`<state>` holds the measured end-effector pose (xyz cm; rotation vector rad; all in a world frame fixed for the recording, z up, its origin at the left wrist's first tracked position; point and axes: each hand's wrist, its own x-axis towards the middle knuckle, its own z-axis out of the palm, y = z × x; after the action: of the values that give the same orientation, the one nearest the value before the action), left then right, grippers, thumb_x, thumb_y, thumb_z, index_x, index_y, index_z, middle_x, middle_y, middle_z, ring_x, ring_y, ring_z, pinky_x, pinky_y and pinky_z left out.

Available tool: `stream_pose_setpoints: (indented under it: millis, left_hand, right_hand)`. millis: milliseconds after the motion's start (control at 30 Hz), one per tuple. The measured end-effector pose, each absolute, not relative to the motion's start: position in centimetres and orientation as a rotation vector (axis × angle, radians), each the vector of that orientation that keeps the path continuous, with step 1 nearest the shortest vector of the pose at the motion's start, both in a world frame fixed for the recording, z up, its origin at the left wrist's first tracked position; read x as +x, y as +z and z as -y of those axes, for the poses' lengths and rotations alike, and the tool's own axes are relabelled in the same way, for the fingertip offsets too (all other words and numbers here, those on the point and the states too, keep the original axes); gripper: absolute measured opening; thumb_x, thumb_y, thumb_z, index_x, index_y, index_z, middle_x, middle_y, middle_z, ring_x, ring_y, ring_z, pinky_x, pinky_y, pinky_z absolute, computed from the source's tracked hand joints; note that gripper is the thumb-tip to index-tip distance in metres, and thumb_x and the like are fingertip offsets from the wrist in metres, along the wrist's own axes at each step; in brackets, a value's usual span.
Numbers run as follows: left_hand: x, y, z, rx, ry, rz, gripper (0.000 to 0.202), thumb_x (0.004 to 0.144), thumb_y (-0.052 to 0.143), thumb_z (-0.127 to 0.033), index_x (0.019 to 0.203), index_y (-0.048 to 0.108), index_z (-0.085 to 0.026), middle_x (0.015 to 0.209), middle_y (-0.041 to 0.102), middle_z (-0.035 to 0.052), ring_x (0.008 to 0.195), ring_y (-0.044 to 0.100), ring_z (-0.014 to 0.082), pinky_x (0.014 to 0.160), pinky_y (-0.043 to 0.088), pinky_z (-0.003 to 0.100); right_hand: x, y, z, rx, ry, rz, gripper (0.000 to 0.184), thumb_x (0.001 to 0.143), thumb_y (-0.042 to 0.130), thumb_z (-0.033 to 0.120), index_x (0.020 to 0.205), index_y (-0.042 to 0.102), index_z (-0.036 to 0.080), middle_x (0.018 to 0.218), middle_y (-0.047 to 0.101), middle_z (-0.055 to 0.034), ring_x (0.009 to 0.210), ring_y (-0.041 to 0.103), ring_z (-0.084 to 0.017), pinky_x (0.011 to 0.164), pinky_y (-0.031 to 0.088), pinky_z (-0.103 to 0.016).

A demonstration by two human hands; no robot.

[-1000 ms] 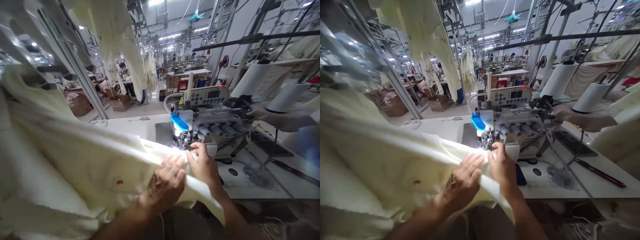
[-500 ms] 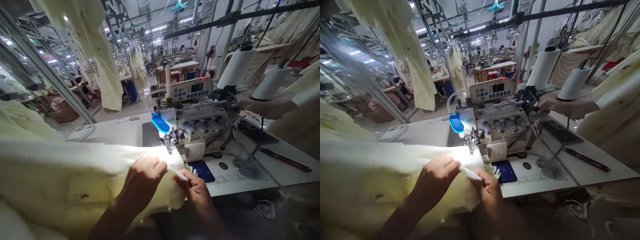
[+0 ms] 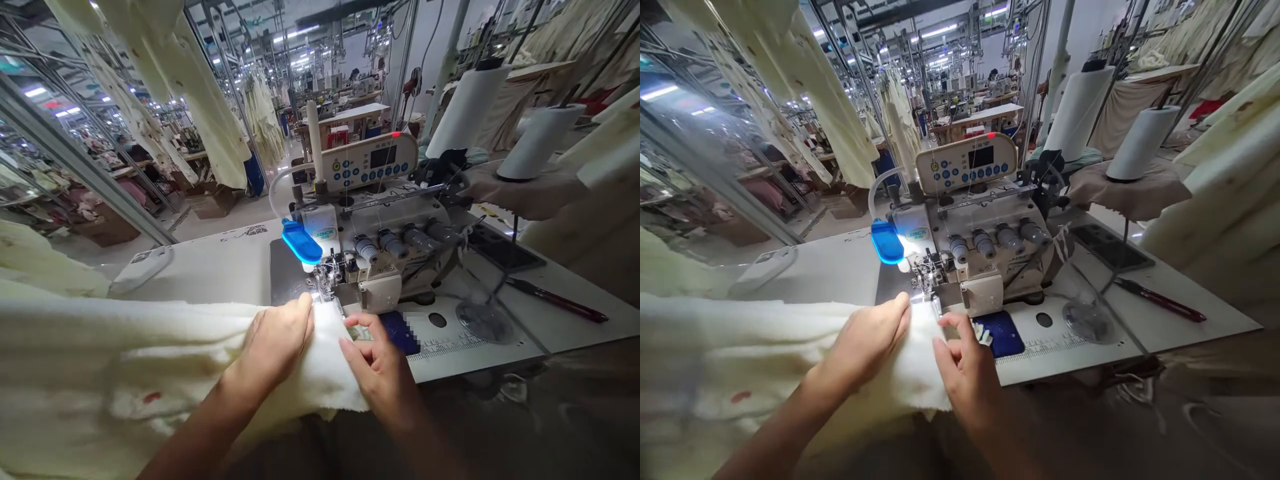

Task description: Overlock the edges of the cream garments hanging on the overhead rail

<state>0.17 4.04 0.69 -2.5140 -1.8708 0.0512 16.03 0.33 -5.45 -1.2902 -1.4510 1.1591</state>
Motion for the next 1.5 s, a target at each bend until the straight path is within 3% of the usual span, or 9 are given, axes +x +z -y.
stream_pose_setpoints:
  millis: [133,367,467,533,600,733,900,1233,1500]
  left_hand:
    - [0.8,0.7,-4.1,-2.477,0.115,1.811,0.022,0.095,0.031,-0.026,0.085,0.05,-0.02,0.067,0.063,0.0023,0.054,0.06,0.0195,0.045,0.016,0.03]
    - [1.2,0.9,-6.5,-2.414,0.082,1.78,0.024,0.094,0.03,-0.023,0.093,0.053,-0.016,0.07,0.064,0.0052,0.058,0.062,0.0229,0.049,0.038,0.028]
    - [0.6,-0.2,-4.7,-2.456,-0.176,1.6,0.031,0.095,0.033,-0.034,0.102,0.055,-0.014,0.09,0.066,0.0115,0.081,0.064,0.0268,0.07,0.048,0.038]
    - [0.3,-1.7,-2.6,-2.538,-0.484,1.288,0.04,0.094,0.038,-0.042,0.117,0.052,-0.012,0.115,0.061,0.0159,0.108,0.056,0.029,0.094,0.04,0.047]
    - [0.4,-3.4,-0.8,-2.547,-0.824,1.053,0.033,0.093,0.046,-0.032,0.12,0.053,-0.014,0.118,0.061,0.0116,0.115,0.051,0.0242,0.104,0.031,0.044]
    - [1.3,-5.6,0.9,-2.444,-1.356,1.099,0.02,0.089,0.049,-0.008,0.1,0.064,-0.016,0.088,0.065,0.0047,0.086,0.055,0.0155,0.083,0.041,0.032]
    - [1.8,-6.4,1.8,-2.385,-1.345,1.164,0.03,0.083,0.056,-0.003,0.11,0.063,-0.015,0.083,0.057,0.0054,0.082,0.051,0.0161,0.075,0.043,0.03]
    - [2.7,-6.0,3.9,-2.262,-1.64,1.251,0.024,0.077,0.063,-0.001,0.094,0.068,-0.017,0.071,0.046,0.0005,0.07,0.045,0.012,0.07,0.039,0.029]
    - [1.6,-6.2,4.8,-2.285,-1.161,1.131,0.027,0.084,0.06,-0.018,0.111,0.063,-0.019,0.07,0.051,0.0011,0.074,0.048,0.013,0.082,0.04,0.033]
  right_hand:
    - [16.6,-5.2,-0.6,-1.261,1.066,1.601,0.036,0.09,0.042,0.032,0.116,0.06,0.016,0.051,0.028,0.006,0.045,0.023,-0.009,0.042,0.018,-0.022]
    - [16.4,-4.0,-3.4,-1.294,1.102,1.478,0.044,0.086,0.044,0.032,0.124,0.054,0.012,0.045,0.026,0.0088,0.042,0.021,-0.008,0.039,0.015,-0.02]
    - [16.1,-4.6,-2.0,-1.277,1.098,1.403,0.042,0.086,0.048,0.032,0.125,0.049,0.016,0.046,0.034,0.0085,0.041,0.029,-0.009,0.038,0.02,-0.019]
    - [16.1,-5.5,-0.4,-1.173,1.14,1.382,0.047,0.085,0.05,0.03,0.13,0.042,0.019,0.055,0.047,0.0054,0.046,0.043,-0.012,0.042,0.032,-0.019]
    - [16.1,-6.7,0.7,-1.084,1.056,1.412,0.047,0.082,0.053,0.024,0.128,0.042,0.023,0.069,0.057,0.0014,0.06,0.055,-0.015,0.057,0.046,-0.023]
    - [16.1,-8.4,0.3,-1.177,0.772,1.358,0.032,0.073,0.059,0.023,0.105,0.055,0.021,0.097,0.058,-0.0061,0.082,0.057,-0.019,0.075,0.049,-0.03]
    - [16.0,-8.1,0.8,-1.193,1.278,1.441,0.023,0.083,0.052,0.036,0.071,0.054,0.016,0.064,0.05,-0.0007,0.064,0.049,-0.016,0.057,0.041,-0.024]
    - [17.3,-6.7,4.1,-1.181,1.134,1.592,0.031,0.087,0.052,0.029,0.06,0.047,0.016,0.062,0.041,0.0021,0.058,0.04,-0.011,0.052,0.027,-0.022]
    - [19.7,-4.8,4.0,-1.061,1.537,1.668,0.03,0.091,0.044,0.035,0.074,0.059,0.015,0.062,0.051,-0.0003,0.057,0.048,-0.012,0.051,0.036,-0.021]
